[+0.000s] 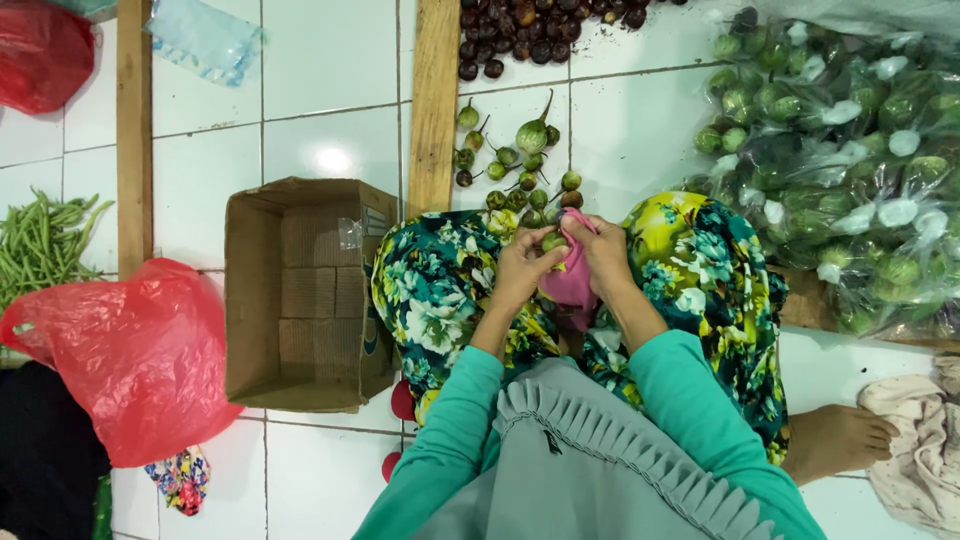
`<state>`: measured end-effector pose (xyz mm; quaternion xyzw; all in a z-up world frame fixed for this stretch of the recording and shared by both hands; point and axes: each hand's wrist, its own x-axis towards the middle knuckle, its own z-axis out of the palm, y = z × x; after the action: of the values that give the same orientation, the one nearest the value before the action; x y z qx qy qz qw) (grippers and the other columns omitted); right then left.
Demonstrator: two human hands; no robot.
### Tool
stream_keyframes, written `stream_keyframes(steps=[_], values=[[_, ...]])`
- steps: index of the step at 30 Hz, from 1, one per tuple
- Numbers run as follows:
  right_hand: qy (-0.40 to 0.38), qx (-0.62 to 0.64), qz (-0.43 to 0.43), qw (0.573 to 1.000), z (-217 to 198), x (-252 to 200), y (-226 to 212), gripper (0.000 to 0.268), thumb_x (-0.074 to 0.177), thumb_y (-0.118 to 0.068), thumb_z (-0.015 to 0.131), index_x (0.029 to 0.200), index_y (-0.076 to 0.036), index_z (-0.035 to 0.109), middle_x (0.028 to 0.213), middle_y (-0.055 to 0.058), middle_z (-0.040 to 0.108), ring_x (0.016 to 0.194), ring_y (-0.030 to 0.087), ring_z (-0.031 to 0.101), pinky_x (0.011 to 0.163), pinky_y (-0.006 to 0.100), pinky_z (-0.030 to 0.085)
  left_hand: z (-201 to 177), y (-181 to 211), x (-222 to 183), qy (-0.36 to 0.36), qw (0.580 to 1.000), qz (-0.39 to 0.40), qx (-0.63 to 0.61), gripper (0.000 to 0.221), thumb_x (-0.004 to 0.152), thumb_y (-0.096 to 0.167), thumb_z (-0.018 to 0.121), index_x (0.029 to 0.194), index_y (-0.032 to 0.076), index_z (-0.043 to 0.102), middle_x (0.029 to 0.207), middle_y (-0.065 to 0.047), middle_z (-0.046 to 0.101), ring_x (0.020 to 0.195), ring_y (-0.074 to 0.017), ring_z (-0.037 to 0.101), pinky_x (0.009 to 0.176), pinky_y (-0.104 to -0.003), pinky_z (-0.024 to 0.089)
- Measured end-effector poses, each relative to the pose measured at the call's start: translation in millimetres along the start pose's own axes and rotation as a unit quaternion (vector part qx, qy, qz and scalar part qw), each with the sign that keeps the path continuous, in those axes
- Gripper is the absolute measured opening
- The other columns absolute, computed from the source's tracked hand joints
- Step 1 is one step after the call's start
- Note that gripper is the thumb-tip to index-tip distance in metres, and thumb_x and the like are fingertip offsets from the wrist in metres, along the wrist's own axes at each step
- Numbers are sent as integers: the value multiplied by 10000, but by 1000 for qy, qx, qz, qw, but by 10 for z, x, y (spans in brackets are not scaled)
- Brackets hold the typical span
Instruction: Sorting and cleaning small eggplants by wiping them with a cloth and organizing them.
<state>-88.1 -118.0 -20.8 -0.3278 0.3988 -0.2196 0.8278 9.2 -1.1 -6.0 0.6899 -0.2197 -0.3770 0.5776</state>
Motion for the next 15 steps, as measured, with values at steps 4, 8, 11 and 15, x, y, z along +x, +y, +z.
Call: stream_keyframes(steps=[4,8,11,15], values=[[-37,-47,58,997,2,-7,9,136,891,-103,770,981,-5,742,838,35,711,675,114,635,609,275,531,27,-52,-8,49,998,-18,36,490,814,127,875,1228,-44,675,893,22,637,754,-83,550,657,-238,489],[45,-22,-30,998,-37,80,143,161,882,-83,785,989,29,740,862,41,731,718,120,648,660,274,524,44,74,-65,34,993,16,110,465,788,134,869,1180,-21,671,992,-48,736,838,-115,696,742,-259,587],[93,31,-75,992,-180,234,93,174,898,-115,786,1017,6,749,912,23,724,784,111,643,733,265,529,17,-67,-31,37,982,105,156,422,796,107,879,1142,-23,677,1049,-111,726,902,-158,718,804,-290,592],[68,-97,-153,981,-173,139,66,291,1009,-222,717,975,65,738,1026,45,689,854,134,634,789,289,534,-54,25,-97,96,978,73,170,419,796,114,862,1146,-17,671,1059,-124,751,910,-174,732,801,-298,590]])
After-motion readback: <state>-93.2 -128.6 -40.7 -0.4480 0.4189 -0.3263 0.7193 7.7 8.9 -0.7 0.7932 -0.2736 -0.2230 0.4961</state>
